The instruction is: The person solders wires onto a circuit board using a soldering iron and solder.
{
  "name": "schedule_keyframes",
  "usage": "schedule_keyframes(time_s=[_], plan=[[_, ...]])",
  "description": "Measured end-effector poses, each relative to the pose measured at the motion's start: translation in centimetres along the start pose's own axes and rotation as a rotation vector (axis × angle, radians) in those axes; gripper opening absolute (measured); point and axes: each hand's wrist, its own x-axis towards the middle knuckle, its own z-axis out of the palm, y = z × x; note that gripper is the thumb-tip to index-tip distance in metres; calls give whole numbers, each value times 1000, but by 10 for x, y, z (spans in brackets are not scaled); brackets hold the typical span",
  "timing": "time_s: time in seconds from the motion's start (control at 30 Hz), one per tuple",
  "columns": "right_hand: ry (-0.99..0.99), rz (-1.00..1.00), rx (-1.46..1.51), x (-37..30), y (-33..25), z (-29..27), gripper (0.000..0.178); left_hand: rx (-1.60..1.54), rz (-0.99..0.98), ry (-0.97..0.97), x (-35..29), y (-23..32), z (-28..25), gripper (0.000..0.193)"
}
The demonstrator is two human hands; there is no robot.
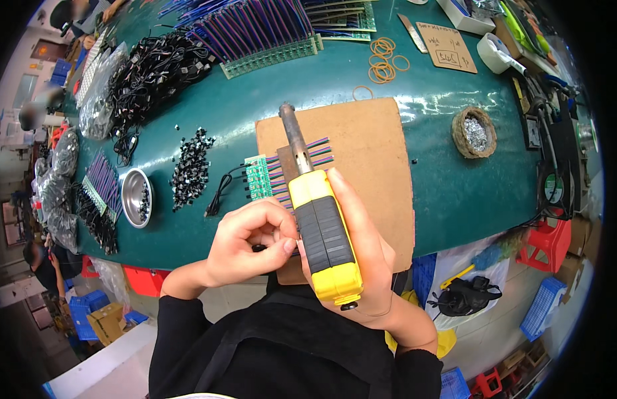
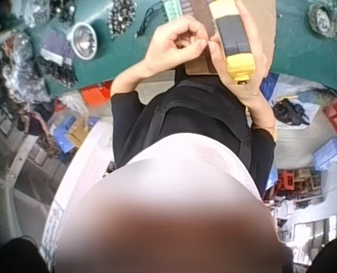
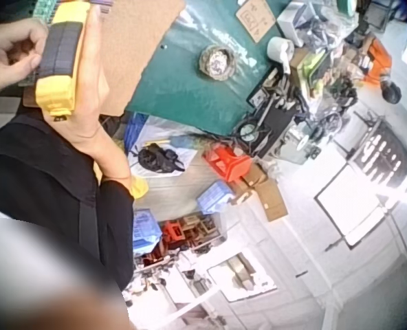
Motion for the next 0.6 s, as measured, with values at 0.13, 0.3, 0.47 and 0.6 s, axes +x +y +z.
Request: schedule_keyframes(time_s=[0.13, 0.3, 0.47, 0.6], plan=[[-67, 25, 164, 0, -1, -1, 64, -1, 25, -63, -4, 2, -4, 7], [-111, 510, 606, -11, -5, -9, 57, -26, -91, 68, -6, -8, -27, 4], [33, 544, 748, -23, 14, -4, 38, 535, -90, 342, 17, -41, -70, 7], [-24, 613, 775, -35, 23, -1, 32, 632, -57, 361, 23, -48, -69, 7]])
